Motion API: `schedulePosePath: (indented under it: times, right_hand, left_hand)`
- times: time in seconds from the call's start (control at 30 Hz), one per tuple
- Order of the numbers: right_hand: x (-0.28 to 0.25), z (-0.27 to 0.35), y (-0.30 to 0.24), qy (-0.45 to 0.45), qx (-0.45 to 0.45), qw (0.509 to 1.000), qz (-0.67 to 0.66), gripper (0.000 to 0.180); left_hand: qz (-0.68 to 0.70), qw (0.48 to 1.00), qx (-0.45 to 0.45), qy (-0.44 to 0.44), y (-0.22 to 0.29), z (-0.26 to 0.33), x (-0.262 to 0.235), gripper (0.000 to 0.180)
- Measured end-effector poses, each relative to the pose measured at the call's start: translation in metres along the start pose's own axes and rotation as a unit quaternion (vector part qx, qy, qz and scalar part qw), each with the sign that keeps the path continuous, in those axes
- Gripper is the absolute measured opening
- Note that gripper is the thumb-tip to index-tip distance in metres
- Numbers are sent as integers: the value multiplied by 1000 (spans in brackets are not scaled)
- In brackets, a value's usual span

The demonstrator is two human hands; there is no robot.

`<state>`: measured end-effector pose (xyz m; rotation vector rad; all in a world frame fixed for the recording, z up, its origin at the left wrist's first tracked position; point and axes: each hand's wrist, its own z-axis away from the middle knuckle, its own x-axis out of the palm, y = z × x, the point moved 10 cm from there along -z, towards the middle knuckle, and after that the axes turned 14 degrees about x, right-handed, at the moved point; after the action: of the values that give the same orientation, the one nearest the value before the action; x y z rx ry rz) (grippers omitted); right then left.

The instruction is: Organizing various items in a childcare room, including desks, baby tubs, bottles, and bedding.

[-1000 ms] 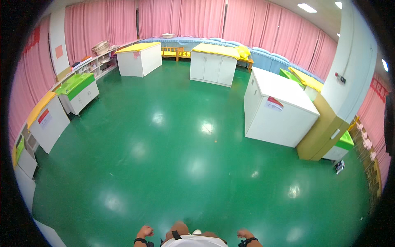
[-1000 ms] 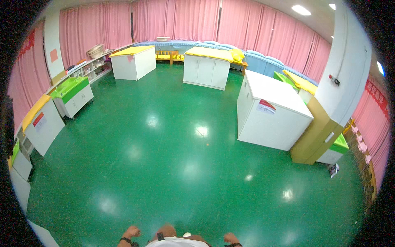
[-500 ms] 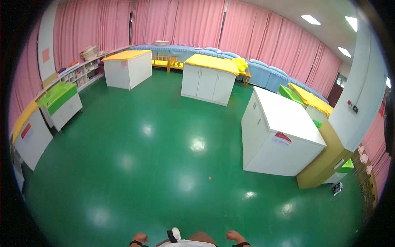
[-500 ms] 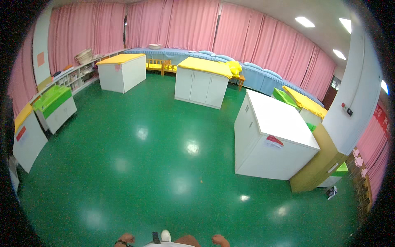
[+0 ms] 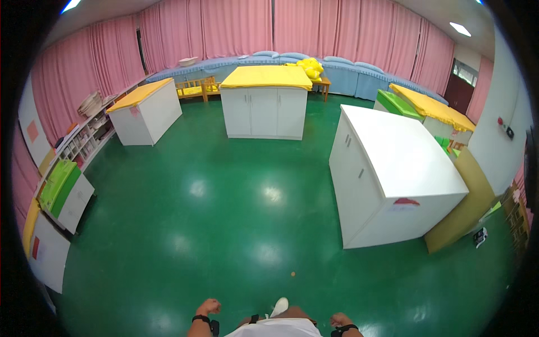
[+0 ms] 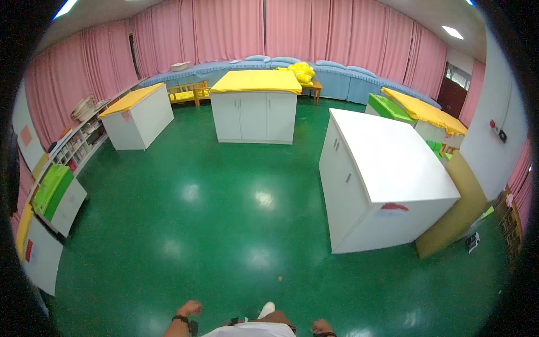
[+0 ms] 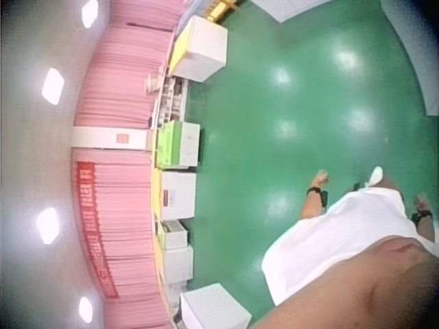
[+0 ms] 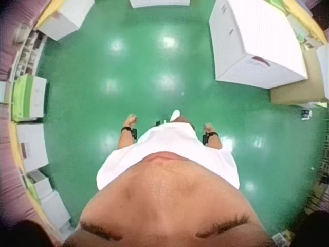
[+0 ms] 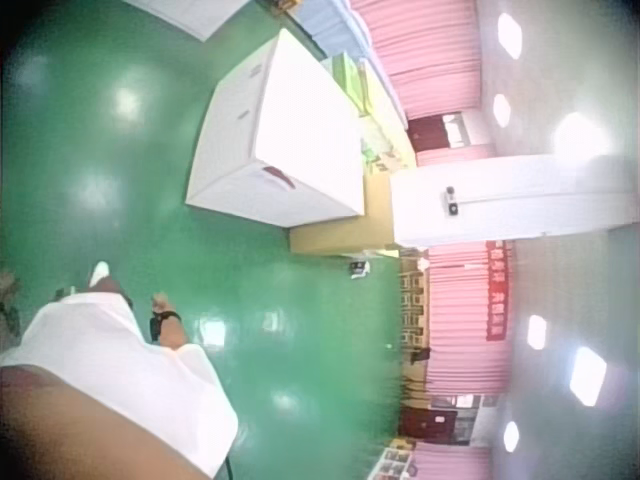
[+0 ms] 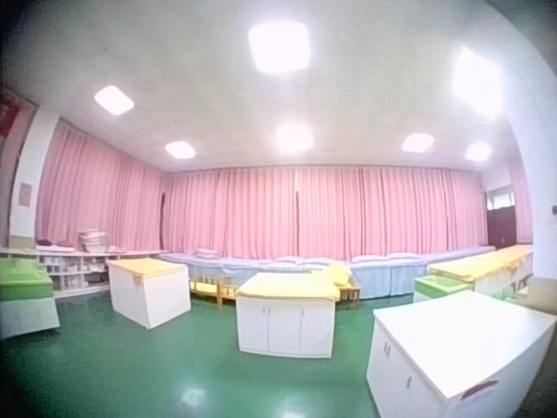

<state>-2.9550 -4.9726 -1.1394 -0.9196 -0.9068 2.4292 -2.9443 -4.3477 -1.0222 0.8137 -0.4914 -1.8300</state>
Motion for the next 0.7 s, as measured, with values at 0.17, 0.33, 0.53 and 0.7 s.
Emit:
schedulePosePath:
  times: [0.17,0.33,0.53,0.7]
  right_hand:
    - [-186,-119,-9,73,321,937,-120,27]
    - [-337,-248,-122,143,282,948,-25,29]
    - [-423,-350,-162,87,324,938,-83,30]
    - [-505,-450,-168,58,305,943,-118,29]
  left_hand:
    - [96,992,-57,56,48,-79,-30,16]
    - [196,971,-110,-82,23,-177,-30,15]
    - [-406,874,216,-158,248,-300,-71,14]
    - [12,1000,-3,-13,402,-488,-155,18]
